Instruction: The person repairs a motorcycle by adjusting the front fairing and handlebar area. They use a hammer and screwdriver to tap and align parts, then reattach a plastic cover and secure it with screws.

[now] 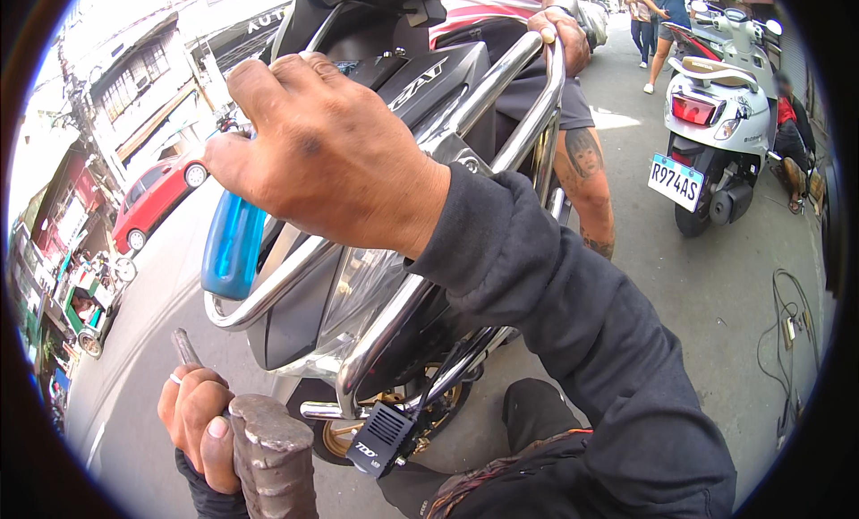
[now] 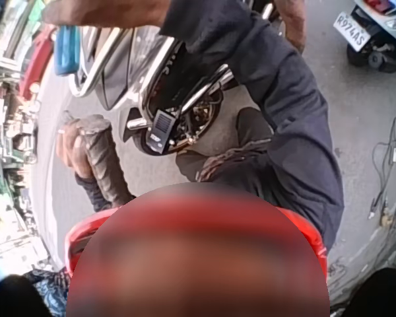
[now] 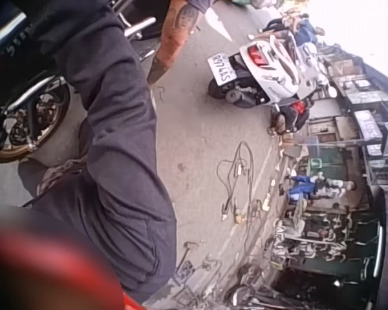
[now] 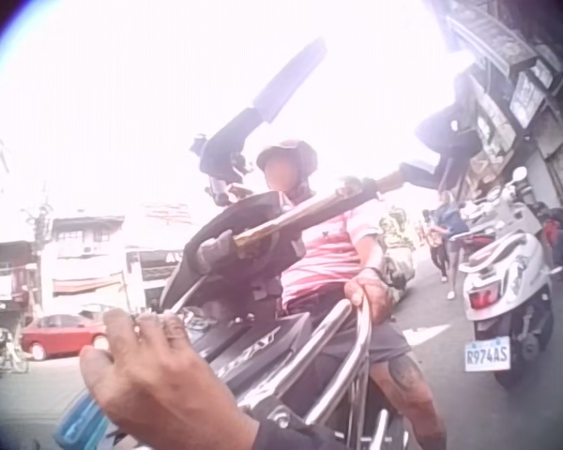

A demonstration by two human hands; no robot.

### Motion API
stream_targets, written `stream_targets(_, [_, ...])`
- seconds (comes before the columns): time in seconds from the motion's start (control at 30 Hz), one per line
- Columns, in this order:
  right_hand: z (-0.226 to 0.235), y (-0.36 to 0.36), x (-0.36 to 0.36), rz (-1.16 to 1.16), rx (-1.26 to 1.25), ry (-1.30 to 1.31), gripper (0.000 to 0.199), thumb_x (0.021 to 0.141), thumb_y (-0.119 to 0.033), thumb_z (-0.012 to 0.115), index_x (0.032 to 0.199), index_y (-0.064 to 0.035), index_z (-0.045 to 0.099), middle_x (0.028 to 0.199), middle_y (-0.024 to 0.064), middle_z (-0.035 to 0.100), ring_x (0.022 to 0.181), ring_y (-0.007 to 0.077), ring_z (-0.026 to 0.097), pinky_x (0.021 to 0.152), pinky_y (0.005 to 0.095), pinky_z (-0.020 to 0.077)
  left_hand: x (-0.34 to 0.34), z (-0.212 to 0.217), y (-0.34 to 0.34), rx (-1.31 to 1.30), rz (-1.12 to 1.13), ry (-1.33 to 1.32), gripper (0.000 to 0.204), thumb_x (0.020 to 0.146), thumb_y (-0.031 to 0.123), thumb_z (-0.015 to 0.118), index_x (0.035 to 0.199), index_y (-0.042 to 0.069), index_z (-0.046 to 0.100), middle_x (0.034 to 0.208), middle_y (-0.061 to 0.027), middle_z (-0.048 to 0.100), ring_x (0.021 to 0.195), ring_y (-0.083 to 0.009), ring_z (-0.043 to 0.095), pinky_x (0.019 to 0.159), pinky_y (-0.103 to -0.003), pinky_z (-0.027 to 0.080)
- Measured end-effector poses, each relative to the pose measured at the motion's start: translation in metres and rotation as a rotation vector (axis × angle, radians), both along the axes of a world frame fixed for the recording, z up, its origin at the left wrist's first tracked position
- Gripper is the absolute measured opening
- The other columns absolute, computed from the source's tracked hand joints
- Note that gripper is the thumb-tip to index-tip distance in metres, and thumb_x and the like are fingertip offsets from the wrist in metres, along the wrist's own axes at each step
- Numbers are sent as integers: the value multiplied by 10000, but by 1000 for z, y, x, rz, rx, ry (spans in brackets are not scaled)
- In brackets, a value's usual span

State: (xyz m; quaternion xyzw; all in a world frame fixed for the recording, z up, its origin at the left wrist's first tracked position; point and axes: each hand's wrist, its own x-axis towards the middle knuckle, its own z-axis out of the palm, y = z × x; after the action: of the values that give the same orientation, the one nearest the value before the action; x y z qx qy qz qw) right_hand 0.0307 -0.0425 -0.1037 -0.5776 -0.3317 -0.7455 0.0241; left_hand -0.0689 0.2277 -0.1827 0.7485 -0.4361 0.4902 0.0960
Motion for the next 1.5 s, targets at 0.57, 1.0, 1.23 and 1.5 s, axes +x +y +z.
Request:
stream_targets(0.57, [1,5,-4,-14,-11,-25,79,762,-132,700,797,-111,633,893,119,569,827,267,635,751,375,535,0,9,9,77,-42,-107,443,785,117,660,1148,105,406,770,-109,515,597,-257,518,601,-414,426])
stream_targets(1.0, [2,5,2,46,-10,-45,126,801,-139,685,729,-59,619,874,129,576,806,281,654,741,433,568,-2,13,-12,136,-17,-149,558,773,62,647,1224,119,323,787,-110,481,577,-248,507,620,-441,446])
stream_targets(1.23, [4,1,-1,30,-15,-47,170,836,-160,682,723,-54,612,895,136,584,816,284,652,751,436,567,-3,21,-19,151,-46,-130,527,785,87,644,1218,118,344,797,-112,490,586,-254,510,604,-430,441])
stream_targets(1.5, [-13,4,-16,82,-139,-18,152,779,-214,656,699,-86,631,867,108,591,840,275,640,825,471,556,6,3,12,-1,49,-187,355,798,174,644,1059,83,422,756,-115,520,622,-269,541,585,-391,424])
